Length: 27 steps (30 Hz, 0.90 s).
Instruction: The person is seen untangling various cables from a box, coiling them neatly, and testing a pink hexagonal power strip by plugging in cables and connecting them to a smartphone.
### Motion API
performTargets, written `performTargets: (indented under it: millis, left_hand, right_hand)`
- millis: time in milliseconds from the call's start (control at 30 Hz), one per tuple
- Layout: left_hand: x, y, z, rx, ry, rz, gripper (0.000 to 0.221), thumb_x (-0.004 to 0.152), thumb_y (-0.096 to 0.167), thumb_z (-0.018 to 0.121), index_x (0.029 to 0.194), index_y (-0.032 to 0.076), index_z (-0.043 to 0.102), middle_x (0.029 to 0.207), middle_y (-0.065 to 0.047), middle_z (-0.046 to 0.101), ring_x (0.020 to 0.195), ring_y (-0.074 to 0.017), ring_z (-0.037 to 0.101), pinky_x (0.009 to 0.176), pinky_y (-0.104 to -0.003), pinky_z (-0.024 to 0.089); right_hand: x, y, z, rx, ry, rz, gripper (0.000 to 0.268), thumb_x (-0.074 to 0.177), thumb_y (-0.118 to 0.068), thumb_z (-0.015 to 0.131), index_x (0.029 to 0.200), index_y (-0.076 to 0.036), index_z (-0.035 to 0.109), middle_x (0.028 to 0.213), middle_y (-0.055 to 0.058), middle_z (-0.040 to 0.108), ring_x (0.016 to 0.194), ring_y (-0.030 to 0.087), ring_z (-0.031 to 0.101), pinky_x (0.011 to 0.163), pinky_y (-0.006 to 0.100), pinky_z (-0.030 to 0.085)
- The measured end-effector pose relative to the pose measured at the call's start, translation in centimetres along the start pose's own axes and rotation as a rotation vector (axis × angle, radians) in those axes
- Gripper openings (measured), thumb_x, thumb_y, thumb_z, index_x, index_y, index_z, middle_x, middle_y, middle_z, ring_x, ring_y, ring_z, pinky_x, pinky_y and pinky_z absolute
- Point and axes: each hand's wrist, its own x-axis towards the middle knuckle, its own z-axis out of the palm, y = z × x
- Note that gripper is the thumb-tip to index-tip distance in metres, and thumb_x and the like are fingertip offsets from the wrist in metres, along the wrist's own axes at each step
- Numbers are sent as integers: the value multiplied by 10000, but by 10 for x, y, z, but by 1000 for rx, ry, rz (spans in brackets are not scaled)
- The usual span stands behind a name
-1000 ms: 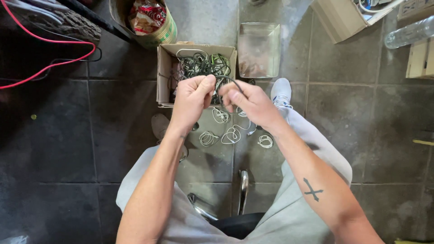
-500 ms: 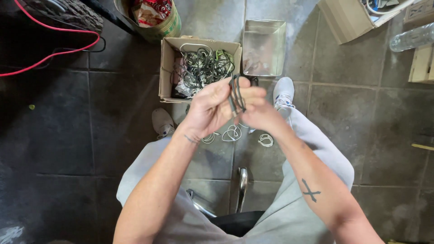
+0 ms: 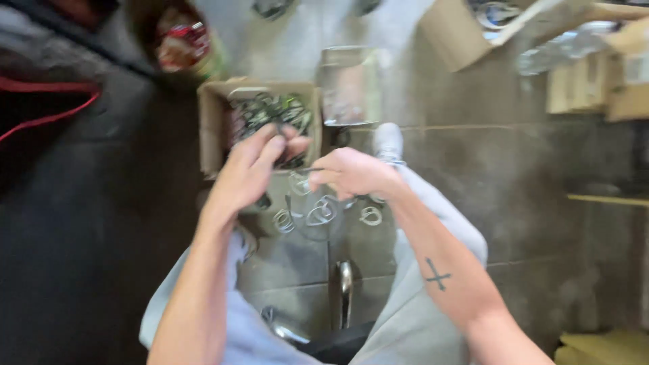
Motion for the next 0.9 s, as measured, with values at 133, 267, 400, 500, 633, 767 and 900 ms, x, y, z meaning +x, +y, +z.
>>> performTargets:
  millis: [133,267,400,500,633,767,900]
  left_hand:
    - [5,-25,6,208,-150,-170,325,1165,298,450,1303,155,706,1171,-136,878,1129,-436,791,998,-597,586]
    - [5,-24,13,264,-434,-234,349,1163,348,481,1065,105,712,903,-212,819,899,-400,760,882,-566,581]
    - [1,-27,9,-124,-588,-178,361,1178,246,450,987,70,702,592,-56,705,567,-187,611,650,-396,553]
    - [4,-32,11,-299,-545,-74,332,1140,239,554,920,61,729,498,-4,524,506,-129,449,614,-324,457]
    - [-4,-34,11,-547,-290,36,501,1109,261,536,655,96,670,522,32,472,493,-130,390,572,-320,386]
    - [5,-60,29,-871,270,-142,330,1082,236,595,1157,-45,752,791,-269,760,717,-309,778,631,-362,530]
    - [1,-34,25,-539,259,-139,286,1235,213,446,1301,-4,619,1228,-262,811,1116,-301,783,1086,-385,612]
  right_hand:
    - [-4,-12,-1,-84,45,-19,207,1113,-144,678,1021,-23,819,477,81,572,423,179,633,480,271,541]
    - [-10,-15,-17,-5,270,-119,163,1104,-101,687,1078,-13,821,544,39,578,410,139,586,432,246,494]
    - [-8,-11,-27,66,398,-217,114,1098,-71,717,1089,-13,816,479,-15,470,407,71,534,407,187,456]
    - [8,13,-38,-128,504,-162,82,1056,-191,805,1072,-128,855,651,35,647,566,90,645,484,257,619]
    - [25,36,-2,-348,516,-268,191,1093,-222,702,1050,-230,887,861,67,807,789,194,688,769,412,600]
    - [85,158,18,-454,311,-629,205,1058,-163,712,1220,-171,838,1131,132,804,1031,324,750,968,489,624]
    - [56,31,48,-694,-197,-56,400,1007,-237,429,1225,-230,765,904,-60,774,650,117,755,674,274,615]
